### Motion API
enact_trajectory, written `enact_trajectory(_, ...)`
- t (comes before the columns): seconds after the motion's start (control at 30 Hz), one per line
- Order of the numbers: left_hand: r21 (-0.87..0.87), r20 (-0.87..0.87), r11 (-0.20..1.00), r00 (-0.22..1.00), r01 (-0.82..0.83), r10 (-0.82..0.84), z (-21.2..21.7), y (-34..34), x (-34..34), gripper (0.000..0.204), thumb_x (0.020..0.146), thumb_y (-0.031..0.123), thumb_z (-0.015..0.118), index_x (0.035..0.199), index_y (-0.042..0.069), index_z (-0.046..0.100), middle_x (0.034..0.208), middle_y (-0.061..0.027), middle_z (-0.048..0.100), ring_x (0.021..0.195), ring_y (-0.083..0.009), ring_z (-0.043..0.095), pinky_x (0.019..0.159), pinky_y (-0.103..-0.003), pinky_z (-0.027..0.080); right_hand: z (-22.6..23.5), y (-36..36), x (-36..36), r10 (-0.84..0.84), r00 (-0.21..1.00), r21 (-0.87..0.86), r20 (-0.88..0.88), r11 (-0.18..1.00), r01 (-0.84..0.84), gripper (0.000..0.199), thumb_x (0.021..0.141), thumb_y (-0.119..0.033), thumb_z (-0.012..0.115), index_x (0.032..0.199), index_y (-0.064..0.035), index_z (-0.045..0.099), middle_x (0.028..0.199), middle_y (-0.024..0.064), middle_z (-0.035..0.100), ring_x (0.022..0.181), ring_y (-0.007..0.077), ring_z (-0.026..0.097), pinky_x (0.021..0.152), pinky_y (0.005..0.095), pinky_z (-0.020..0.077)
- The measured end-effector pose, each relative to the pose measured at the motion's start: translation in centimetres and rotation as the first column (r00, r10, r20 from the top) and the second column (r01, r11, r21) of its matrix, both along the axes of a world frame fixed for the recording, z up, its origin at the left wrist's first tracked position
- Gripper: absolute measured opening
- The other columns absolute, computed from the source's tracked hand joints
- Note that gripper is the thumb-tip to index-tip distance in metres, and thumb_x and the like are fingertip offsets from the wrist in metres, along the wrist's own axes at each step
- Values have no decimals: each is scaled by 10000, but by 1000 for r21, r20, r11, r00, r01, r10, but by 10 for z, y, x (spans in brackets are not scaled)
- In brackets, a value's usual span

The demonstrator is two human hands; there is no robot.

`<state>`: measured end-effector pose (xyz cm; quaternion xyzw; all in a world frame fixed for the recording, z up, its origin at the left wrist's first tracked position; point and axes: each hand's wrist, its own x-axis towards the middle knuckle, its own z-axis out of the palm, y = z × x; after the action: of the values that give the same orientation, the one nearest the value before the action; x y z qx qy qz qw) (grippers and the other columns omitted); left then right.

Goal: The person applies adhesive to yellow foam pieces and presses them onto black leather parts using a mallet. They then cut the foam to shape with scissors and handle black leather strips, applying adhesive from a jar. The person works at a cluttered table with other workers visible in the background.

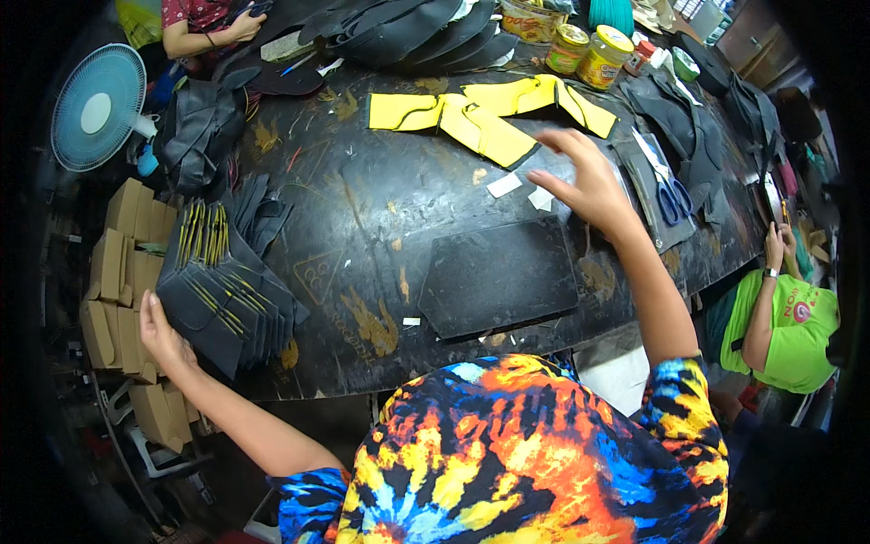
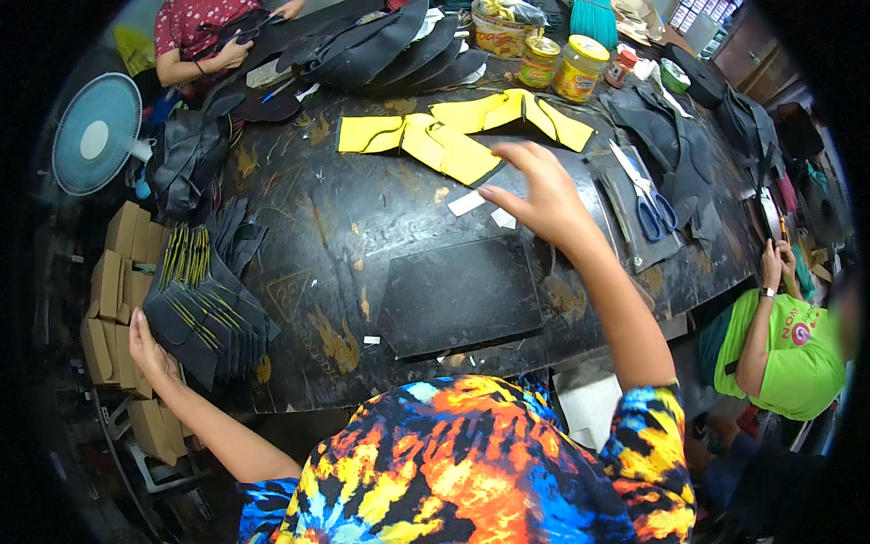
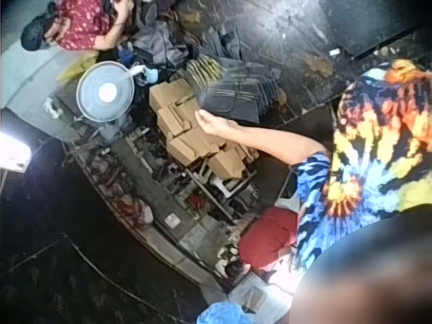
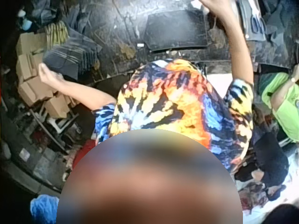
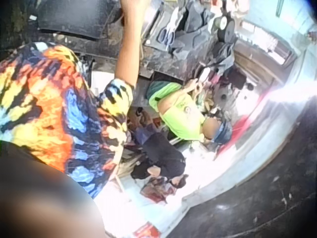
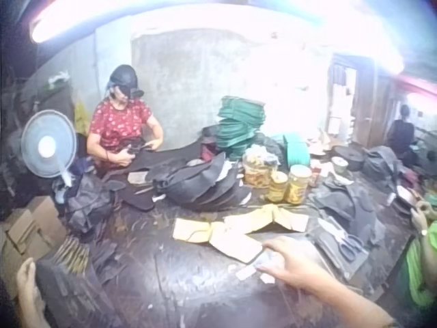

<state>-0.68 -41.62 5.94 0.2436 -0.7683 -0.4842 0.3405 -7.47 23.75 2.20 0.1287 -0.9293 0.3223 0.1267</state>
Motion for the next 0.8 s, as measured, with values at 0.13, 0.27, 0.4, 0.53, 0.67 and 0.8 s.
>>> enact_trajectory(0.13,-449,96,885,978,-122,183,5,20,7,483,1019,313,638,1428,67,566,1349,-167,577,1219,-267,568,1035,-379,458,-23,-44,-78,10,999,54,-51,999,-7,797,766,-471,831,1378,-44,555,1223,221,665,1186,386,614,1036,455,478)
enact_trajectory(0.27,-738,-113,613,947,-283,302,35,85,7,459,1001,320,654,1419,146,581,1349,-179,541,1260,-317,544,1055,-407,448,-47,-77,-111,-79,997,269,11,960,74,746,783,-381,784,1403,-58,527,1191,223,676,1147,389,632,992,483,501)
enact_trajectory(0.4,-537,-273,842,934,49,-228,46,164,-8,419,1020,129,611,1424,42,537,1433,-166,548,1320,-258,533,1099,-397,421,-30,-89,-116,-28,997,90,-71,995,34,476,849,-96,583,1323,-58,608,1077,265,698,1028,415,668,926,477,533)
enact_trajectory(0.53,-336,-270,806,770,488,-578,30,231,-49,422,1040,152,588,1421,-14,512,1409,-158,573,1299,-233,550,1089,-371,431,16,-92,-90,305,893,-158,-330,915,-371,485,893,71,481,1333,-61,636,1237,179,704,1154,336,678,1022,367,505)
enact_trajectory(0.67,584,-83,360,494,728,-865,-2,293,-82,545,1040,438,558,1380,12,562,1285,-147,668,1193,-257,638,1003,-378,506,40,-100,-44,498,785,-230,-368,769,-596,376,923,78,590,1265,-46,685,1217,131,725,1135,285,695,997,346,520)
enact_trajectory(0.8,798,-600,-408,522,444,-606,-28,333,-71,364,1032,371,599,1174,47,688,1090,-122,746,925,-233,745,842,-407,619,32,-79,-32,411,830,-254,-379,816,-520,367,881,7,693,1234,-92,708,1203,135,716,1118,306,685,953,372,544)
